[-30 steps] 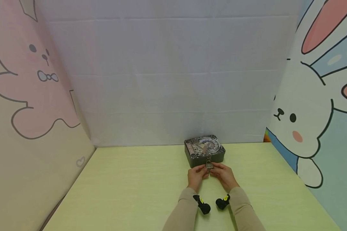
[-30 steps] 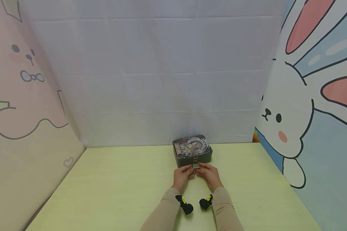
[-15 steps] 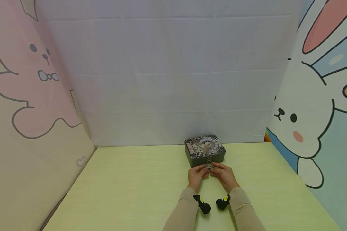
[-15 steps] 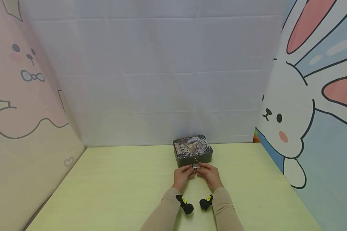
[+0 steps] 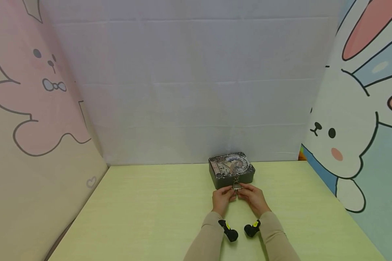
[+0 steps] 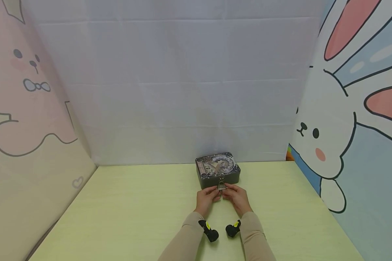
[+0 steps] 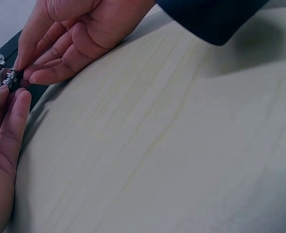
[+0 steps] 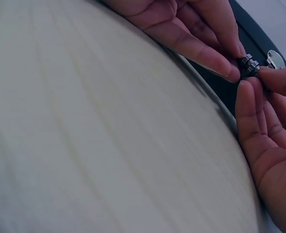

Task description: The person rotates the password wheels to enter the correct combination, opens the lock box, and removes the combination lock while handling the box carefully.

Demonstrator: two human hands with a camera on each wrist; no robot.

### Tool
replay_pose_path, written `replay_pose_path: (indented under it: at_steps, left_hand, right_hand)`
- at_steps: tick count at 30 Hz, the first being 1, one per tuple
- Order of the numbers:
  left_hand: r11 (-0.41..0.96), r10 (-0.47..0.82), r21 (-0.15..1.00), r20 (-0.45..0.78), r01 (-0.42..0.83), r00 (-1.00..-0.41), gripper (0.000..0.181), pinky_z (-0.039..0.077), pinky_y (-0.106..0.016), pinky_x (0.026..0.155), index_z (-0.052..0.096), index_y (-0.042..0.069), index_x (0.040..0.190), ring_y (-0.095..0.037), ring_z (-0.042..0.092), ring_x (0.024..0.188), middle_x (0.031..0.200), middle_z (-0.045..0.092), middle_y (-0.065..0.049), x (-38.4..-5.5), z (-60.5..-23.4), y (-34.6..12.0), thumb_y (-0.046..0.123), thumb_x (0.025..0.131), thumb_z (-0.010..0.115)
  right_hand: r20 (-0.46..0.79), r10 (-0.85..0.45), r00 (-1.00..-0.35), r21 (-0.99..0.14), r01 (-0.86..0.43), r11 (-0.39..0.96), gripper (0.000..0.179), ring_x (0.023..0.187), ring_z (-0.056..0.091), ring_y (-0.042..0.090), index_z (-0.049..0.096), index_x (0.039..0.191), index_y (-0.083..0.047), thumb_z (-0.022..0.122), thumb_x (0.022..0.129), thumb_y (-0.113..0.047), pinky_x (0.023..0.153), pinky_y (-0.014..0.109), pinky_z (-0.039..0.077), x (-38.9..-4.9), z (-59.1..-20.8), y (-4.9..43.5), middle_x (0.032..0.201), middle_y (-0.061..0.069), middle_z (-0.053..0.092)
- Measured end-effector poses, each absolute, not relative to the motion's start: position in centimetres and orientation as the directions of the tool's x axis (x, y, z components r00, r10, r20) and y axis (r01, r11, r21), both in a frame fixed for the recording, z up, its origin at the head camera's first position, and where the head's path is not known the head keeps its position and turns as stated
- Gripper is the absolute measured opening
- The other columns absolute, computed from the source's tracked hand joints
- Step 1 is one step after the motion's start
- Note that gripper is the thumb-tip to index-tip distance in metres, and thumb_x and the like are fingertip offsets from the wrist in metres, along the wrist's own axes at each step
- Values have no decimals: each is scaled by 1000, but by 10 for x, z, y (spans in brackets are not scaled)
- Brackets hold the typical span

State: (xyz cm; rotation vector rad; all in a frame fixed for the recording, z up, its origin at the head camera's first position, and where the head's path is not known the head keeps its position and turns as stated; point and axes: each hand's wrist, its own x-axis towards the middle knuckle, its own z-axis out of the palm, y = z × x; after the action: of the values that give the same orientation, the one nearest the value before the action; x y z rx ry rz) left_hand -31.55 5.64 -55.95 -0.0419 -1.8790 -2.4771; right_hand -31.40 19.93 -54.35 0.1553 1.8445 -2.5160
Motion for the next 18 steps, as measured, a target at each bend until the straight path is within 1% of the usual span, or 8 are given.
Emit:
replay_pose_path:
  at_steps: [9,18]
  left_hand:
    - [-277,-11,960,42,43,-999,23,63,-31,70,68,-15,111,-26,73,84,95,72,-20,-316,-561,57,-7,90,67]
    - [-287,-13,957,47,48,-999,21,62,-30,69,69,-15,109,-23,73,81,92,73,-20,-316,-561,57,-7,90,68]
  right_hand:
    - [-100,47,-994,-954,82,-289,44,72,66,9,44,135,21,58,95,9,70,21,59,-313,-542,198,97,4,65]
    - [-104,50,-993,-953,85,-290,42,73,66,10,46,134,21,57,95,9,71,22,59,-314,-543,198,94,2,66]
